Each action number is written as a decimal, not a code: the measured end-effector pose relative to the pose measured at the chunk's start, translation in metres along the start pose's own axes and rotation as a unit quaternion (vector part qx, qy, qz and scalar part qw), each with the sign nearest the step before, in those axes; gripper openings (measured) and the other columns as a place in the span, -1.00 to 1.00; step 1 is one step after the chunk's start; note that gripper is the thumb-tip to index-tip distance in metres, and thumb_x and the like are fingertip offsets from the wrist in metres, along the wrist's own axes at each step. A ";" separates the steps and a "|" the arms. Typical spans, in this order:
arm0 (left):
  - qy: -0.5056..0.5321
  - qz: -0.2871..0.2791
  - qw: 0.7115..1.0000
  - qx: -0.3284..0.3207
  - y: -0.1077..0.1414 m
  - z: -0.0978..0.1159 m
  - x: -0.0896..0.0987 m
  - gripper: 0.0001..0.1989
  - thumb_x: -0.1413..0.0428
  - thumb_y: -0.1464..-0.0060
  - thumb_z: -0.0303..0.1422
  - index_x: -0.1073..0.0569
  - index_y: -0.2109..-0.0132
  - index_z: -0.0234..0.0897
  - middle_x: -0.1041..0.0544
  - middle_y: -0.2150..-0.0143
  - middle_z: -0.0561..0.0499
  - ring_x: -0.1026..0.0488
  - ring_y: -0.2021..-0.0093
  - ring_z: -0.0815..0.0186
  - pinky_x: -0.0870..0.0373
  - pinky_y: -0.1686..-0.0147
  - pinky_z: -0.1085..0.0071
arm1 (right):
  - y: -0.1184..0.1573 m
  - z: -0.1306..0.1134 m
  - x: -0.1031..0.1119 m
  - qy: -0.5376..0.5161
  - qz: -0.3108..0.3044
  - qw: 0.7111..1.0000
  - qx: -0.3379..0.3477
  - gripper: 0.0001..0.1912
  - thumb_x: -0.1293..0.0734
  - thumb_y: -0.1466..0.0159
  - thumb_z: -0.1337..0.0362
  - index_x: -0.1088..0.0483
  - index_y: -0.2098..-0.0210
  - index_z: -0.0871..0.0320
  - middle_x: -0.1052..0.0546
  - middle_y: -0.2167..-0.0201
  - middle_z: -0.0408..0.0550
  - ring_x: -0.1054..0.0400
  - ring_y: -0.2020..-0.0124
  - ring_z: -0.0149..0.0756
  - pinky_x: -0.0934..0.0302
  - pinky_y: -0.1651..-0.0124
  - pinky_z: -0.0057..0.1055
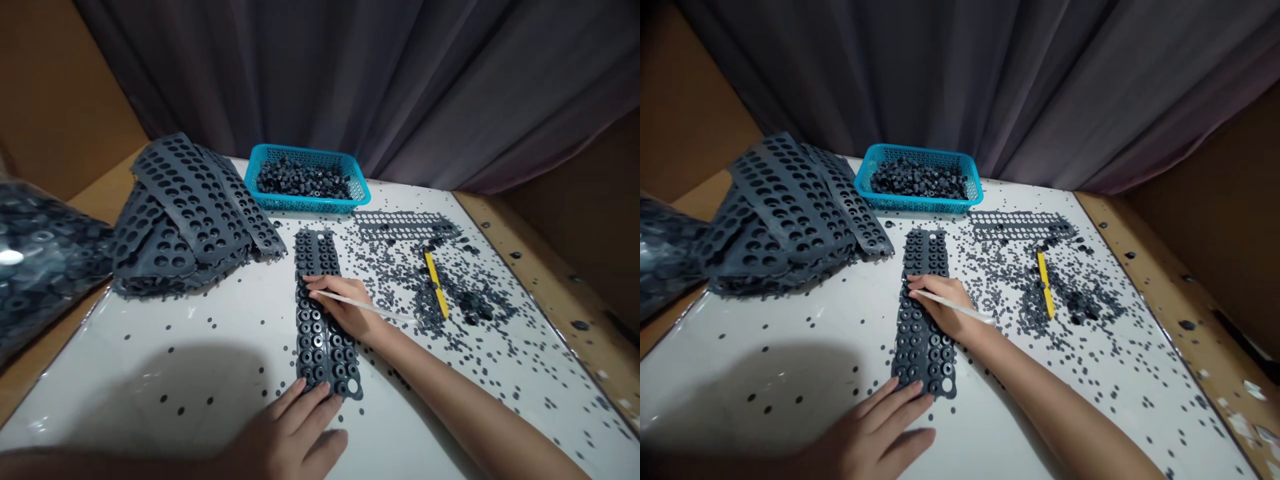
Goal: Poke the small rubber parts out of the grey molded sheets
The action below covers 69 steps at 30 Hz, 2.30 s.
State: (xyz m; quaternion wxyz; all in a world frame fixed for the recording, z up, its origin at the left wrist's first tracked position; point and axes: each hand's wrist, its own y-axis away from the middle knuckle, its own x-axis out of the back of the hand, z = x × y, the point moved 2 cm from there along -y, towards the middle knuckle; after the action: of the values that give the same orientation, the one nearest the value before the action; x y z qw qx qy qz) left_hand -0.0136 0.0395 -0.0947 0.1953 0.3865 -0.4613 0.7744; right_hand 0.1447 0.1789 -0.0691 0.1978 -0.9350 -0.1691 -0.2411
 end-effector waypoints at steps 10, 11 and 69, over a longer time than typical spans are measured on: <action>-0.022 0.027 0.999 -0.006 -0.007 0.001 0.002 -0.87 -0.04 -0.17 -0.34 -0.49 0.20 -0.21 -0.55 0.06 0.02 -0.37 -0.06 0.25 0.07 -0.28 0.24 | -0.003 -0.003 -0.005 0.109 0.049 0.993 0.000 -0.83 -0.15 -0.36 0.30 -0.36 0.28 0.12 -0.55 0.15 0.00 -0.49 0.28 -0.29 -0.38 0.20 -0.39; -0.023 0.025 0.999 -0.007 -0.007 0.001 0.002 -0.87 -0.04 -0.18 -0.34 -0.48 0.20 -0.21 -0.54 0.06 0.01 -0.37 -0.06 0.25 0.07 -0.28 0.24 | -0.003 -0.003 -0.005 0.111 0.061 0.992 -0.013 -0.84 -0.16 -0.36 0.30 -0.35 0.28 0.12 -0.55 0.15 0.00 -0.49 0.34 -0.32 -0.38 0.23 -0.40; -0.067 0.007 0.997 -0.027 -0.003 -0.004 -0.001 -0.83 -0.01 -0.23 -0.24 -0.45 0.21 -0.17 -0.50 0.01 0.12 -0.31 -0.10 0.33 -0.01 -0.24 0.32 | -0.037 0.015 0.017 0.022 -0.031 0.999 0.023 -0.85 -0.27 -0.31 0.19 -0.39 0.33 0.12 -0.58 0.26 0.02 -0.47 0.09 -0.18 -0.36 0.10 -0.24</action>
State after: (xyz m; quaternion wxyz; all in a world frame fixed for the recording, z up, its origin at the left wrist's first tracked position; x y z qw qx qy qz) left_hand -0.0129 0.0445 -0.0946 0.1685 0.4290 -0.4968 0.7354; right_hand 0.1491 0.2218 -0.0619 0.2152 -0.9191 -0.1990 -0.2633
